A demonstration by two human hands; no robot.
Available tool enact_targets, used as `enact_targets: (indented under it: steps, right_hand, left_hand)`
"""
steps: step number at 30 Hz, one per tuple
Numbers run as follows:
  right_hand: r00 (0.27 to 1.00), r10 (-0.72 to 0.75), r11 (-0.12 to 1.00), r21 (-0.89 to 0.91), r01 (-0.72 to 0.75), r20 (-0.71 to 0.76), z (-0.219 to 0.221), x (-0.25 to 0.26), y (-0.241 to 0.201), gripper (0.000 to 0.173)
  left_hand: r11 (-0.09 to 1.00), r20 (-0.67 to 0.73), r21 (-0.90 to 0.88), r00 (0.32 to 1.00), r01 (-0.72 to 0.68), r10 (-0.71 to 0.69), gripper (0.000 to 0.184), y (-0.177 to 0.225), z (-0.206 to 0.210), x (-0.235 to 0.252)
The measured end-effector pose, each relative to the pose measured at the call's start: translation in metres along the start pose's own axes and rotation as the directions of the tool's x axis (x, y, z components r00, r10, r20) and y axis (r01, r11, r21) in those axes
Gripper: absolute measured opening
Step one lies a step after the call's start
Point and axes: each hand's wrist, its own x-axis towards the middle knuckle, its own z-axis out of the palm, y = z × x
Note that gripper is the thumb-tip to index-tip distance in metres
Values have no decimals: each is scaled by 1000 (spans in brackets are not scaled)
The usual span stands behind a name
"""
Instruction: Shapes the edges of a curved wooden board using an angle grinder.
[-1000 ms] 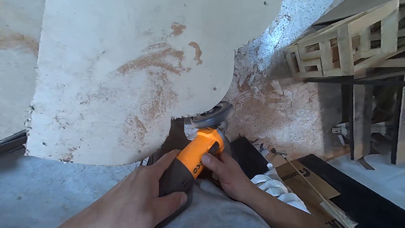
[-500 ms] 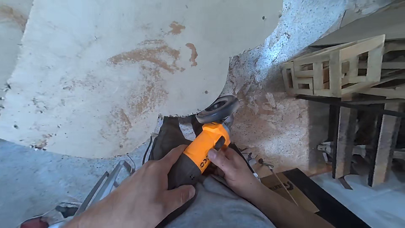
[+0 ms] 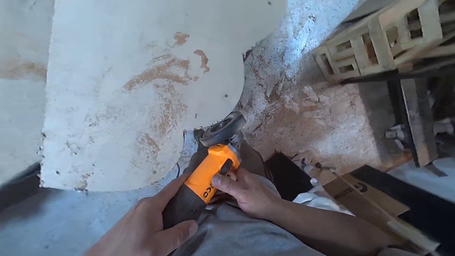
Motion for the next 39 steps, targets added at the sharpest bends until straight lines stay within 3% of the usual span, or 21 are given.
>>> enact_targets:
  steps: [7,12,15,22,25,28,30,32,34,37,39]
  right_hand:
    - [983,-179,971,165,173,27,34,6,51,41]
    - [940,-321,912,232,339,-113,35,12,86,40]
    - [891,-391,858,259,444,-232,31,28,106,50]
    - [657,-521,646,252,721,-545,17,47,104,42]
    - [543,-542,571,193,798,-641,0,50,88,43]
    - [405,-578,600,-32,799,-709,-36,51,81,57]
    - [355,-588,692,-225,685,-727,-64,52,85,71]
    - [353,-570,772,-337,538,-741,-78,54,94,79]
    - [373,-546,807,-352,474,-750,-75,66,107,82]
    - [397,-541,810,-332,484,-741,-57,98,121,78]
    - [396,-581,789,-373,488,-711,-47,114,123,74]
  left_hand:
    - [971,59,236,998,-25,12,90,-5,-30,-28]
    - [942,44,327,997,-70,58,89,-15,-15,-17]
    - [945,20,287,987,-160,161,88,-31,-3,3]
    - [931,-57,161,938,-329,341,81,-42,40,72]
    - [888,-65,298,920,-351,386,73,-44,47,85]
    - [747,-18,467,839,-474,544,56,-58,23,76]
    - [685,-117,564,777,-460,618,47,-69,-11,65]
    - [628,-264,673,667,-390,697,45,-81,-54,66]
    - [576,-387,786,547,-226,742,51,-91,-98,83]
    - [526,-477,850,468,30,744,67,-111,-136,125]
    - [487,-456,873,414,37,788,70,-120,-141,140]
